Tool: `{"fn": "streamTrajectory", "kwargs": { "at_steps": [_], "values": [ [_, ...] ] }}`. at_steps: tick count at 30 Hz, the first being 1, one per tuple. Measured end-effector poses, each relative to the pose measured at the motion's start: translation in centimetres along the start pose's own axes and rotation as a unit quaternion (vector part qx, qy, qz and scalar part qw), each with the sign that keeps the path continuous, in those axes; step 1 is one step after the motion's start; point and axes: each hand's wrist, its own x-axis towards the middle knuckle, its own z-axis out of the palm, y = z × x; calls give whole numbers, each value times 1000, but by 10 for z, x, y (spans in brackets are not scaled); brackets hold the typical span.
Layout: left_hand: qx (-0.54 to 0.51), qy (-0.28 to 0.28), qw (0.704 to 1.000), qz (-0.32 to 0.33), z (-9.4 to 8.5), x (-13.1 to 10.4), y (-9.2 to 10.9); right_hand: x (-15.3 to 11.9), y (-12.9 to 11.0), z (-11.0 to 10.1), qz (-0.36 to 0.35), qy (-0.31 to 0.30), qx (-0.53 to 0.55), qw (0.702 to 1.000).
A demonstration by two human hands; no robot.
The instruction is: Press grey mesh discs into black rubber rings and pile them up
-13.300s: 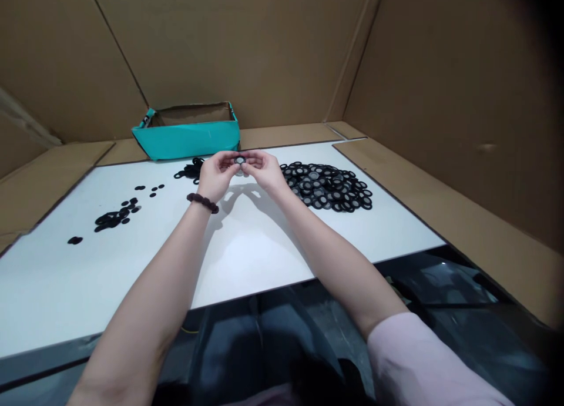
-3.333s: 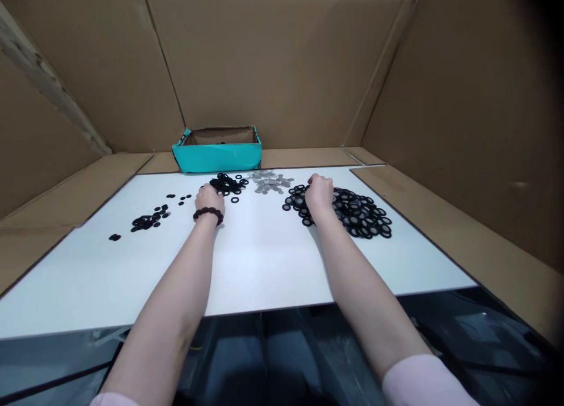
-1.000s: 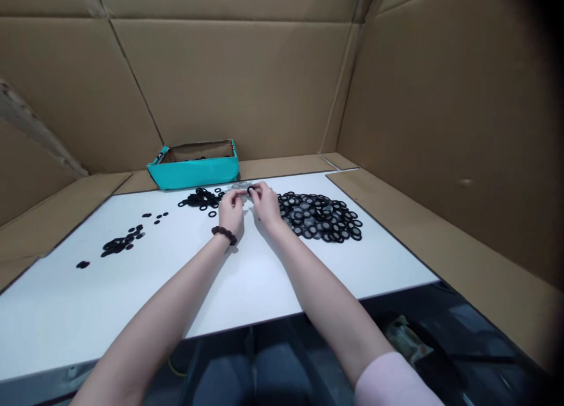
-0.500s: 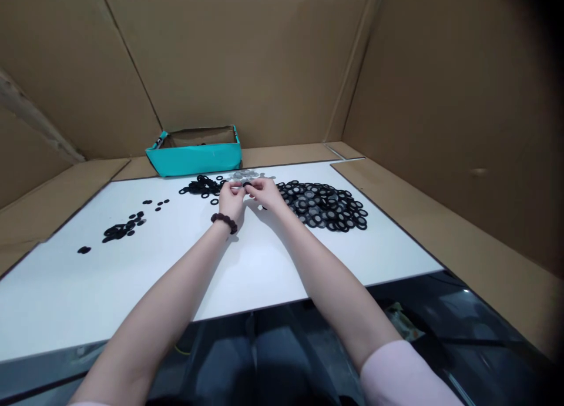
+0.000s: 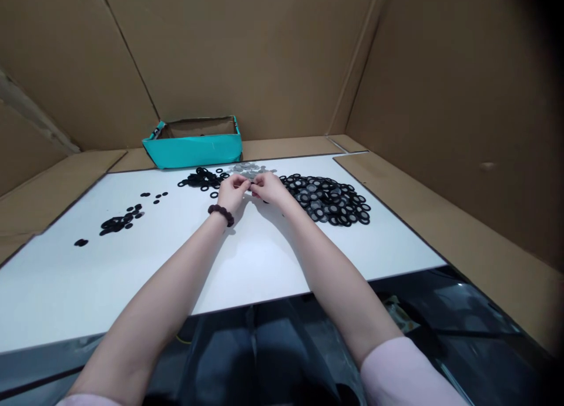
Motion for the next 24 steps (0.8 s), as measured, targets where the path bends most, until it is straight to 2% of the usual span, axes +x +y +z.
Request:
{"fn": "streamTrajectory", "kwargs": {
  "at_steps": [4,13,20,24],
  "values": [
    [-50,11,997,-61,0,-3,6,-1,-2,-4,12,8,8,1000],
    [-93,0,985,-148,3,-6,10,8,5,1,48,44,141,988],
    [-55,45,993,-94,7,-11,13,5,3,-2,75,9,137,988],
    [-49,45,994,-89,6,-11,16,6,3,-2,62,22,140,988]
  ]
}}
